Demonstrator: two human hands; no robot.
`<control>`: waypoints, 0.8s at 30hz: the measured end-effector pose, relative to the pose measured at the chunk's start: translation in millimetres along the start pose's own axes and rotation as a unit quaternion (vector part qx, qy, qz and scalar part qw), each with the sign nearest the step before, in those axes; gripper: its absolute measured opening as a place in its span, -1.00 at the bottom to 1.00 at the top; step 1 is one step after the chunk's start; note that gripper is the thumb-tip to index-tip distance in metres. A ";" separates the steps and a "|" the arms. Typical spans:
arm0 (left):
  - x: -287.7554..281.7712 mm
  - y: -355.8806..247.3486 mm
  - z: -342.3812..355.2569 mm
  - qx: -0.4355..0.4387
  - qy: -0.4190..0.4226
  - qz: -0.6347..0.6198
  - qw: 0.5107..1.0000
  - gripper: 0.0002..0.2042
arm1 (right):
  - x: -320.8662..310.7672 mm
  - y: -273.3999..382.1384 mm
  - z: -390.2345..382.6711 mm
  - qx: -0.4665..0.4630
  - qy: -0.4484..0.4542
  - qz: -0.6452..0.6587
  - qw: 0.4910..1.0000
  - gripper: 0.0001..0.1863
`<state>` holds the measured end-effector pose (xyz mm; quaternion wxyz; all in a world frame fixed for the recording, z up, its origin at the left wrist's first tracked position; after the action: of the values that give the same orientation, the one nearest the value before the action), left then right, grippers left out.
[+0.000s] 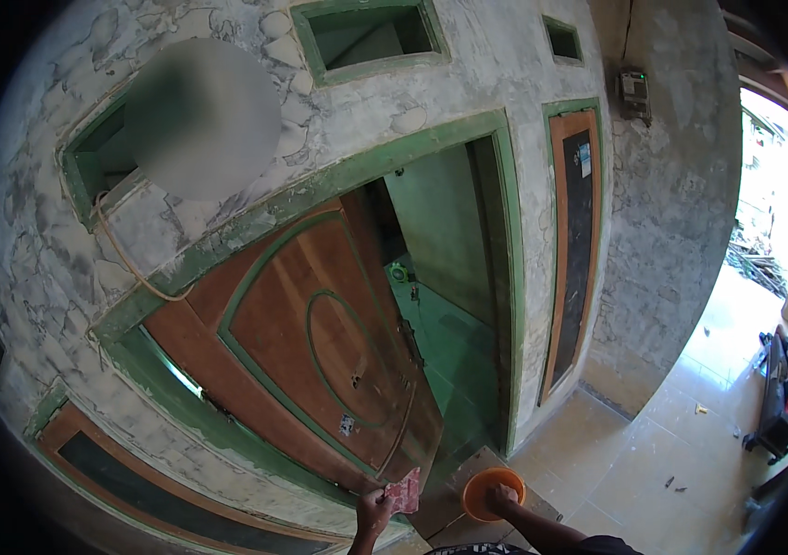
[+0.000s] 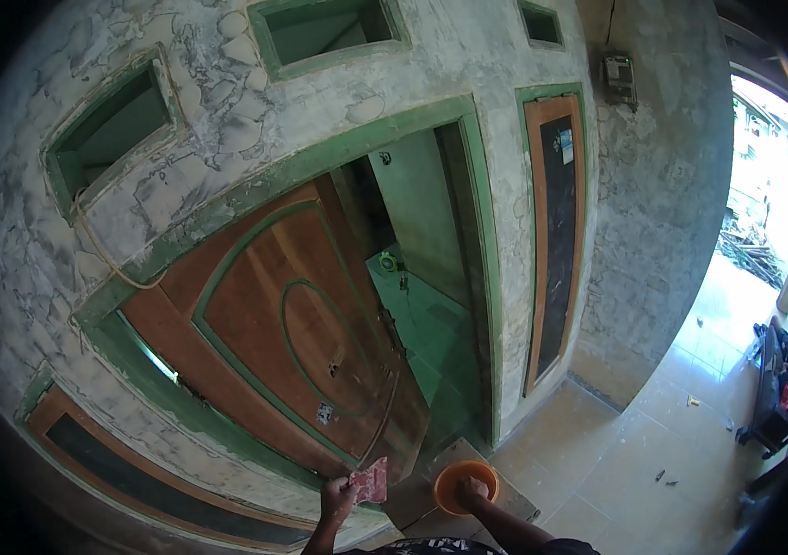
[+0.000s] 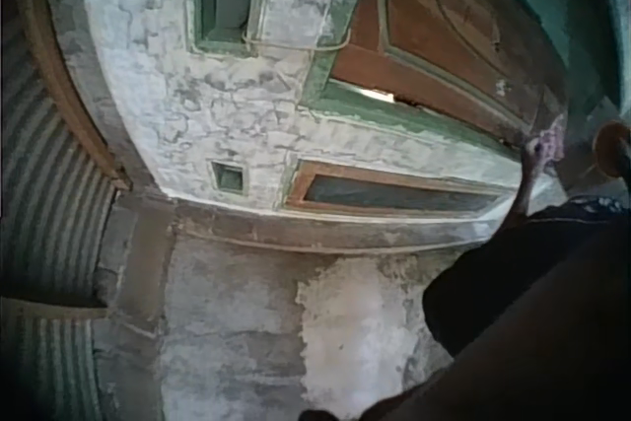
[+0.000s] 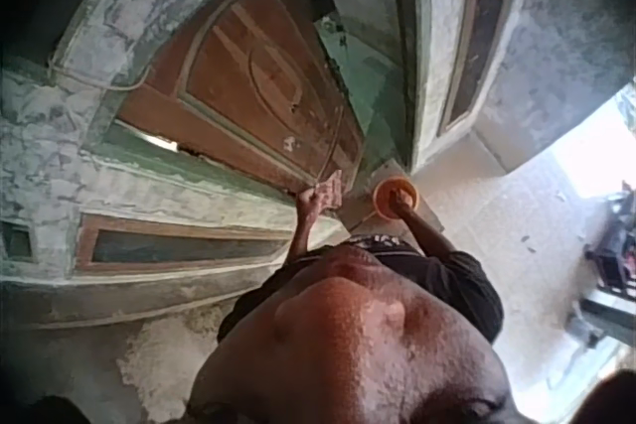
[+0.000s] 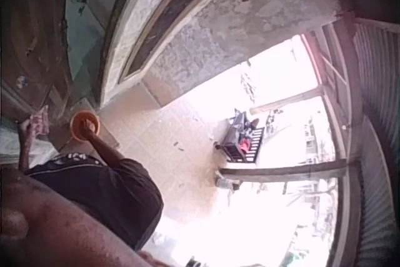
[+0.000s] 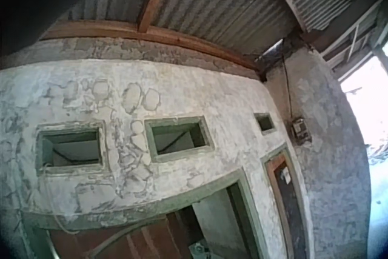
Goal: The person applies a putty-like material to the upper wall and around window frames using a spreader, repeatedly scooping material from a bucket and smoothing it over the damaged surfaces.
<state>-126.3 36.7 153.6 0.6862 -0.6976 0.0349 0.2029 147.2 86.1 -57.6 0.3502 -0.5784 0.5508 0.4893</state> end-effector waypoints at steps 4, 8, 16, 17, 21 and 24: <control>0.5 8.1 -1.0 0.014 0.005 -0.004 1.000 -0.83 | -8.3 -6.5 -5.1 0.002 -0.021 0.058 0.998 -0.75; 1.9 -11.2 -7.2 0.038 -0.011 -0.005 0.999 -0.82 | 8.3 -8.2 0.4 -0.013 -0.038 0.052 0.998 -0.75; 4.6 4.9 1.2 0.001 -0.017 0.008 1.000 -0.84 | 17.4 -14.7 10.6 0.004 0.023 0.086 0.996 -0.69; 8.1 9.2 1.8 -0.011 0.000 -0.029 1.000 -0.84 | 24.1 -19.2 8.9 0.016 0.014 0.102 0.995 -0.68; 17.7 10.5 3.8 -0.011 0.024 -0.061 0.998 -0.84 | 40.9 -40.6 11.7 0.116 -0.034 0.222 0.967 -0.66; 22.1 6.7 4.3 -0.009 0.025 -0.067 0.997 -0.85 | 44.4 -35.5 13.4 0.066 0.023 0.113 0.991 -0.64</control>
<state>-109.3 45.6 140.1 0.6911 -0.7092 0.0030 0.1392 175.8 90.9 -108.4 0.3176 -0.4986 0.6519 0.4750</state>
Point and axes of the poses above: each hand's wrist, its own z-axis towards the middle knuckle, its own x-axis out of the palm, y = z × x, the point moved 8 cm from there along z, towards the middle knuckle, and after that the axes turned 13 degrees about -z, right-handed, at the moved point
